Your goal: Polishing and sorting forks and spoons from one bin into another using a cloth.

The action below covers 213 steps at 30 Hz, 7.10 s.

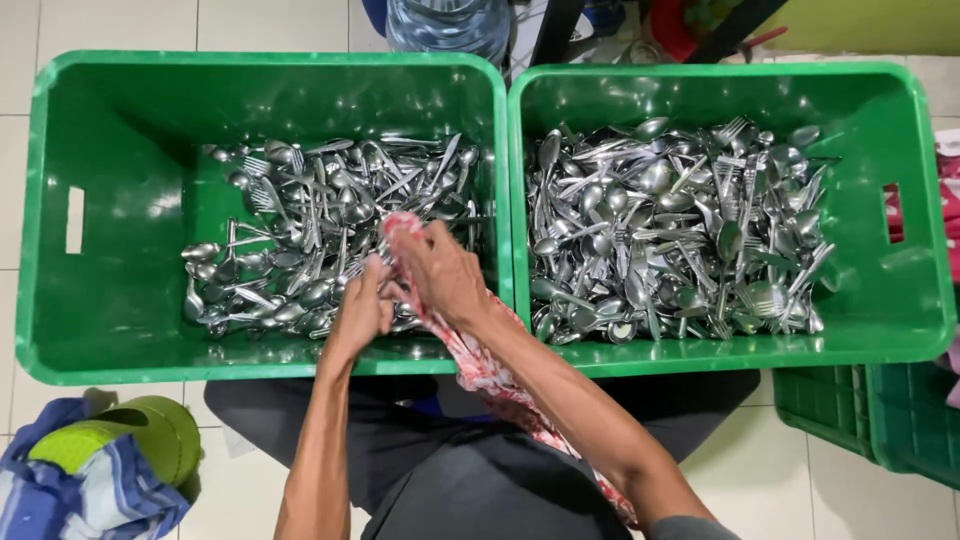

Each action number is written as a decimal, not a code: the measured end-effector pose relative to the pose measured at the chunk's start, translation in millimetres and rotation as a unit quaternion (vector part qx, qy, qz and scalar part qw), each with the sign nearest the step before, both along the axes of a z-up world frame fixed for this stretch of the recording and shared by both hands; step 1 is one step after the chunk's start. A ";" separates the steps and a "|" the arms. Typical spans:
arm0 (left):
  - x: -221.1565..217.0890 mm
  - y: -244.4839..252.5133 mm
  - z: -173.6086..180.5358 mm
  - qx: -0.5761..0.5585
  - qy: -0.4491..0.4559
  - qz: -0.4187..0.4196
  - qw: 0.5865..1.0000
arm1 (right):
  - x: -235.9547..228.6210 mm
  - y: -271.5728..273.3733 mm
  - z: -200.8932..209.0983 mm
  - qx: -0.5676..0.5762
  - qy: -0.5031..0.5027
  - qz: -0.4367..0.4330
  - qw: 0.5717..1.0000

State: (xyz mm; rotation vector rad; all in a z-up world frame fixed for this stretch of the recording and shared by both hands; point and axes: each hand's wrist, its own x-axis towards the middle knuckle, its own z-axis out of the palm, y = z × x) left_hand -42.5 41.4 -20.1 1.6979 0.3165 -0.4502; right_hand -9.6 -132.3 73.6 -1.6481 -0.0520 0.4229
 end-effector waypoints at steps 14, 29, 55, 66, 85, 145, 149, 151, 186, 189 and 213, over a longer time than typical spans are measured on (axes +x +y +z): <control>-18.1 -6.1 95.0 0.359 -0.144 -0.135 0.912 | 9.6 -4.8 -67.4 -0.196 -0.158 0.012 0.968; -2.5 27.0 104.6 0.210 -0.212 -0.044 0.954 | 13.5 -25.9 -93.6 -0.346 -0.344 0.147 0.860; 74.4 -10.2 -4.1 0.223 -0.322 0.087 0.916 | -2.6 -6.6 -73.1 -0.012 -0.057 0.061 0.996; -13.8 -124.1 83.4 -0.078 -0.006 0.166 0.983 | 4.6 -9.8 -60.3 -0.210 -0.064 -0.097 0.971; 24.5 -70.0 38.2 -0.019 -0.112 0.181 0.977 | -5.8 -7.1 -88.4 -0.044 -0.112 0.028 0.992; 69.4 -1.2 -16.6 -0.067 -0.085 0.338 0.935 | -33.7 -14.8 -72.5 0.047 -0.025 0.175 0.983; 63.9 25.2 -10.4 0.033 -0.119 0.330 0.936 | -16.8 -1.0 -92.3 -0.062 -0.151 0.032 0.986; 58.7 20.5 -8.9 0.050 -0.129 0.296 0.945 | -11.7 9.2 -95.0 -0.121 -0.245 -0.045 0.961; 126.6 92.5 -232.8 0.615 -0.076 -0.204 0.758 | -26.3 -7.5 -90.0 -0.287 -0.008 0.293 0.912; 122.4 88.5 -244.1 0.709 -0.180 -0.210 0.649 | -27.2 -6.1 -89.8 -0.274 -0.020 0.273 0.922; 2.7 -25.4 46.2 0.268 -0.168 0.137 0.939 | 11.2 21.5 -72.3 -0.311 -0.346 0.111 0.878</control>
